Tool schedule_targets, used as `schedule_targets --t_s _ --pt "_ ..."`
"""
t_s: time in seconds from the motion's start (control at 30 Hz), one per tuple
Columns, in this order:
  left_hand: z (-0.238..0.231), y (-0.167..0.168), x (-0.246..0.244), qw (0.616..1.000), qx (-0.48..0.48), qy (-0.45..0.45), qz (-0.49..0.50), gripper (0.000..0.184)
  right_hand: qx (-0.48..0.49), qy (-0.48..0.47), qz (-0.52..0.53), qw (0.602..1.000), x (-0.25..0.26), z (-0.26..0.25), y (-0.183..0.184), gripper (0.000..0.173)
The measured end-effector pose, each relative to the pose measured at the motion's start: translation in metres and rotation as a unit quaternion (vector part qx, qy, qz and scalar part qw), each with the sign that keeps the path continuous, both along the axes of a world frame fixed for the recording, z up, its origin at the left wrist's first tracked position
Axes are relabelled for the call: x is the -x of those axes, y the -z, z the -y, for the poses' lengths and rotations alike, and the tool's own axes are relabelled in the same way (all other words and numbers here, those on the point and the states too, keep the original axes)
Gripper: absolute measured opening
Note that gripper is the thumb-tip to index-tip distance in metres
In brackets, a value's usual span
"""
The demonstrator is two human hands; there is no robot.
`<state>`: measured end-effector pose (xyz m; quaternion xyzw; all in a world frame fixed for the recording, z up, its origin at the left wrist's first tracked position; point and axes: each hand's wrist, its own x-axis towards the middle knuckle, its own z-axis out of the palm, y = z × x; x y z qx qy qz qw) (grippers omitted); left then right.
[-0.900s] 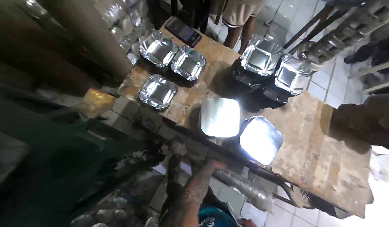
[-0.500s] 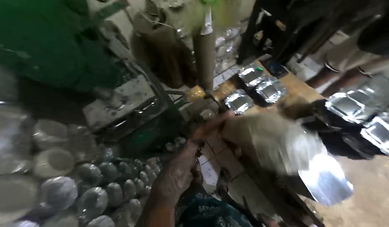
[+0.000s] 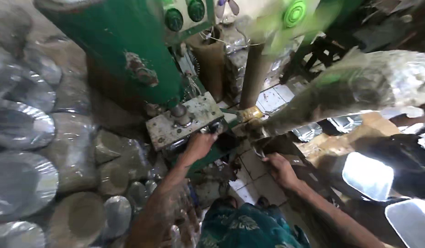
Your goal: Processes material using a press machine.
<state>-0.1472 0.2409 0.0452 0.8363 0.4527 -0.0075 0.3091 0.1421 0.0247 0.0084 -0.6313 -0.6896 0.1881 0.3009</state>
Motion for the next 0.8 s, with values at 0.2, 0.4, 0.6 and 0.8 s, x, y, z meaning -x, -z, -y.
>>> schedule_targets --t_s 0.2,0.4,0.6,0.8 --pt "-0.029 0.032 0.095 0.981 0.045 0.159 -0.100 0.033 -0.078 -0.303 0.234 0.920 0.051 -0.133 -0.004 0.021" --pt "0.028 -0.030 0.083 0.970 0.040 0.208 -0.116 0.039 -0.049 -0.391 0.274 0.877 0.105 -0.223 -0.008 0.019" --pt "0.087 -0.065 0.076 0.984 0.160 0.081 0.011 0.052 -0.025 -0.379 0.174 0.908 0.067 -0.170 -0.045 0.027" --pt "0.076 0.022 0.062 0.986 0.111 0.067 -0.103 0.061 0.108 -0.001 -0.330 0.938 0.043 -0.079 -0.073 0.017"
